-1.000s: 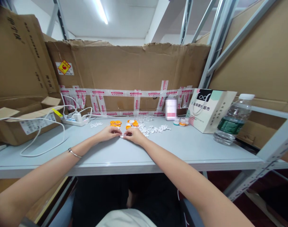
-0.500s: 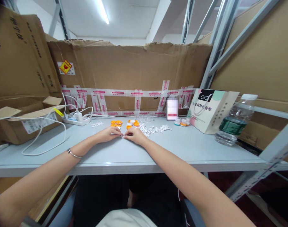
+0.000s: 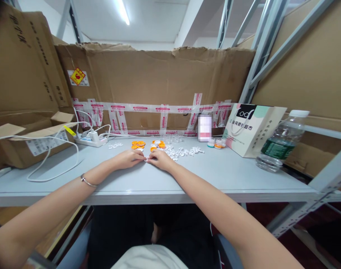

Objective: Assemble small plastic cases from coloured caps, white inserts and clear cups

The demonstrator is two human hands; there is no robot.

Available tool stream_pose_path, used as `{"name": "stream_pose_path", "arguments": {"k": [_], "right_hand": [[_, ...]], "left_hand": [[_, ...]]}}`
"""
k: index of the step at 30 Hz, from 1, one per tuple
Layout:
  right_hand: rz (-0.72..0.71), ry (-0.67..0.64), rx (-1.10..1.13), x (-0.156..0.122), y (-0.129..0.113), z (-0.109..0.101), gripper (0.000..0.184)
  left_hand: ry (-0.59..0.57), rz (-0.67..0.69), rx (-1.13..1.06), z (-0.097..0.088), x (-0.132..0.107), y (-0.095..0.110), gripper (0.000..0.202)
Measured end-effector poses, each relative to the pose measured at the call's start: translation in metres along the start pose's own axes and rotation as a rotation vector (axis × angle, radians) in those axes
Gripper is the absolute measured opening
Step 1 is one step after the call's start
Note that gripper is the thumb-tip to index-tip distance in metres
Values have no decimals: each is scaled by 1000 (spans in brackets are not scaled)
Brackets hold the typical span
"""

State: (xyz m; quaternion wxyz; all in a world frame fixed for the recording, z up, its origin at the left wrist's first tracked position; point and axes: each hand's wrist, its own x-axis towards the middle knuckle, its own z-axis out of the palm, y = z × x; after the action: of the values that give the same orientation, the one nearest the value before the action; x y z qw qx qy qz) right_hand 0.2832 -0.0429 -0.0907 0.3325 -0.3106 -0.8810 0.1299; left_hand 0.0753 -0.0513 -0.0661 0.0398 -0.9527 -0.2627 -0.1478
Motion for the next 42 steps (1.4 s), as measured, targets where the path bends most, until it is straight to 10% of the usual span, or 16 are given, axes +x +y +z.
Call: {"name": "stream_pose_path", "arguments": {"k": [19,42], "right_hand": [[110,-7,23,2,-5,-1,10],[173,-16,177,2,-8,2,25]], "left_hand": [[34,-408,-102,-22,-15,-43,20],[-107,-337,46,-16,-4,-25,12]]}}
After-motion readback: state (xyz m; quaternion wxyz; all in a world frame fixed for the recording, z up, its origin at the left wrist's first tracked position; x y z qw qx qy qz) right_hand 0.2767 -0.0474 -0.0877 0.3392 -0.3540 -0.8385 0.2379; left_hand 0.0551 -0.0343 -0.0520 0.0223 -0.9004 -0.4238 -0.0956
